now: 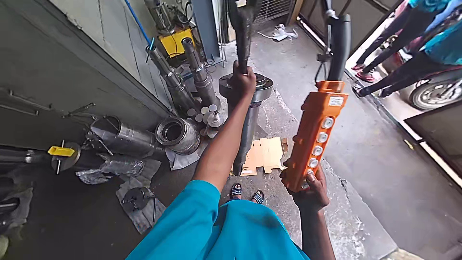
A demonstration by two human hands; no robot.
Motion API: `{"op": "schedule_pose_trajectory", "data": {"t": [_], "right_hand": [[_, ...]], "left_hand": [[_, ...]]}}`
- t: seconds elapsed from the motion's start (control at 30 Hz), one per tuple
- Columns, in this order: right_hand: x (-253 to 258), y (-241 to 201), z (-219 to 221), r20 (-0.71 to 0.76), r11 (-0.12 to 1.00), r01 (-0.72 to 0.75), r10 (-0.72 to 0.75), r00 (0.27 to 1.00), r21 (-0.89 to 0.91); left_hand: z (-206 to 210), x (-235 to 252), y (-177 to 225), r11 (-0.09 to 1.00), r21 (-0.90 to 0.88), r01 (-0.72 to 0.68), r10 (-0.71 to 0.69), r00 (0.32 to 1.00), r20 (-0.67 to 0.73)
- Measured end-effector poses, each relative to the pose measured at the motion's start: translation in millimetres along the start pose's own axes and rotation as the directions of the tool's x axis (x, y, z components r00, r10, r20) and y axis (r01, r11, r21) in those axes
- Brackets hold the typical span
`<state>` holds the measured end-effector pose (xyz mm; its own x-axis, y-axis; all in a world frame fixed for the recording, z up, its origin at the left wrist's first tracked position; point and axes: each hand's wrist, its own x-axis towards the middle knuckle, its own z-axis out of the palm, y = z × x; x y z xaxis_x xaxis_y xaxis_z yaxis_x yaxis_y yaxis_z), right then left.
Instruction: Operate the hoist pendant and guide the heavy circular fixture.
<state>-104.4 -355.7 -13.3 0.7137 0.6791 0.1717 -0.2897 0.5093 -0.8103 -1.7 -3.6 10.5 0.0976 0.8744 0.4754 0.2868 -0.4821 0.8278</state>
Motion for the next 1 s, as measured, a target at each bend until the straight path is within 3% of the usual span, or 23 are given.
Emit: {"op": "schedule_pose_trajectory", "data": {"t": [0.23,0.57,0.77,0.9,1.0], "right_hand": [[3,-9,-7,-0.030,0.999,0.012,-0.014,0.999,-0.046],[47,-11,-39,-0.002,0.997,-0.002,0.002,1.000,-0.077],[100,-1,-82,0.141,0.992,-0.129,0.130,0.981,-0.013],[146,-12,-107,0.297,0.981,-0.190,0.172,0.939,0.030],[175,-23,-129,0.345,0.972,-0.233,0.209,0.915,0.028]], "left_hand": [[8,7,19,0.987,0.057,0.153,-0.156,0.987,0.043],[35,21,18,0.984,0.100,0.150,-0.149,0.989,-0.023],[56,34,11,0.982,0.112,0.153,-0.137,0.981,-0.139],[72,48,11,0.950,0.231,0.210,-0.157,0.961,-0.226],[86,56,7,0.950,0.224,0.218,-0.142,0.940,-0.310]]}}
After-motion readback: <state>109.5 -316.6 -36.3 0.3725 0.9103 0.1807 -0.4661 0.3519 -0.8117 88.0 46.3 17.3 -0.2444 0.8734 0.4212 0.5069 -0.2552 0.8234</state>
